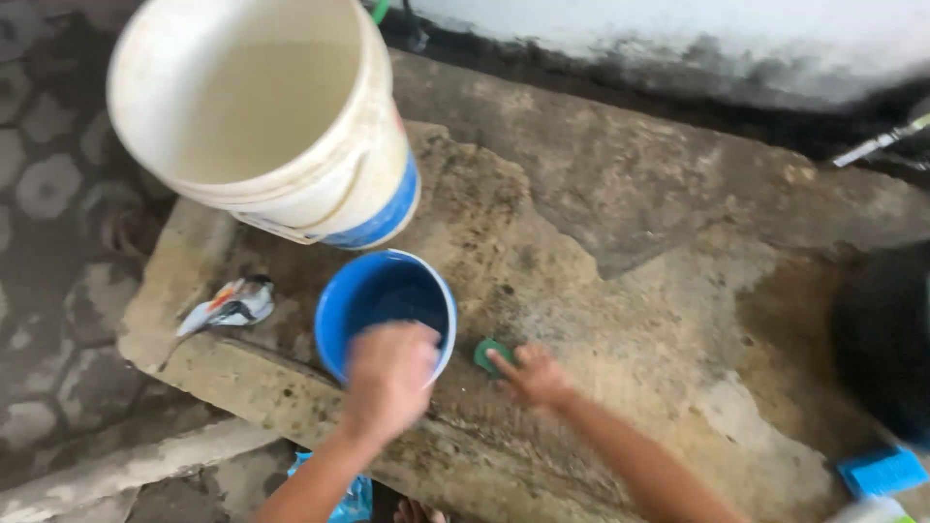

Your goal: The person cleans backpacks by scrubbing them with a brush and rinsing them with water in a large basin.

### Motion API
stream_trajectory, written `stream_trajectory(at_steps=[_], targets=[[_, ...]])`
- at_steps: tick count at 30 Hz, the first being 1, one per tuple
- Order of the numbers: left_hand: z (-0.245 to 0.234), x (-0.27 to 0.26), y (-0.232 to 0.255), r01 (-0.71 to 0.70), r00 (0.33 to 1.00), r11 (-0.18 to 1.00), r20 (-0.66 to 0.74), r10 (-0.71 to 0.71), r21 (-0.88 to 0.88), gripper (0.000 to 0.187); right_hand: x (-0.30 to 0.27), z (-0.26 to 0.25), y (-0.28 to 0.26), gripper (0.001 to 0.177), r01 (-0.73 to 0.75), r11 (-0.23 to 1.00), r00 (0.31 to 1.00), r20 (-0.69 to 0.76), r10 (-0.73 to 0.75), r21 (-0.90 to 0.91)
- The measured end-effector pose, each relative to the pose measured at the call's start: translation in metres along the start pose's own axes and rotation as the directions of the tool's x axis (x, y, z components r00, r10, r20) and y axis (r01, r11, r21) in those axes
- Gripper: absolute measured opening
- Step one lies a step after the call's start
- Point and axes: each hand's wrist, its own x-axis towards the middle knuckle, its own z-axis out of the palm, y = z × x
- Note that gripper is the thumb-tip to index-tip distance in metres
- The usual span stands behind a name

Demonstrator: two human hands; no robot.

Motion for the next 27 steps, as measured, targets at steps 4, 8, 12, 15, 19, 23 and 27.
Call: stream_trajectory(at_steps=[4, 8, 12, 15, 19, 23, 27], targets=[[0.006, -0.073, -0.064, 0.832, 0.553, 0.553, -0.165, -0.817, 0.047, 0.060, 0.050, -0.107, 0.110, 0.041, -0.790, 0.613, 0.509, 0.565, 0.650, 0.006], [-0.012, -0.051, -0.055, 0.903, -0.196, -0.338, 0.448, -0.872, -0.263, 0.059, 0.049, -0.013, 0.213, 0.062, -0.944, 0.303, 0.313, -0.059, 0.948, -0.129], [-0.013, -0.047, -0.064, 0.859, -0.227, -0.397, 0.457, -0.860, -0.321, 0.064, 0.177, -0.093, 0.045, 0.029, -0.936, 0.250, 0.298, 0.179, 0.938, 0.248], [-0.009, -0.048, -0.069, 0.849, -0.255, -0.423, 0.455, -0.853, -0.318, 0.073, 0.221, -0.073, -0.010, 0.032, -0.865, 0.460, 0.466, 0.658, 0.591, 0.200], [-0.016, -0.051, -0.073, 0.876, -0.194, -0.367, 0.469, -0.862, -0.313, 0.043, 0.207, -0.060, 0.037, 0.034, -0.534, 0.808, 0.814, 0.412, 0.411, 0.250], [0.011, -0.078, -0.087, 0.884, -0.051, -0.228, 0.401, -0.915, -0.409, 0.048, 0.100, -0.030, 0.133, 0.050, -0.761, 0.615, 0.648, -0.175, 0.742, -0.208], [0.016, -0.055, -0.085, 0.940, 0.074, -0.070, 0.401, -0.913, -0.333, 0.021, -0.034, -0.020, 0.152, 0.063, -0.786, 0.565, 0.594, -0.053, 0.803, -0.251]])
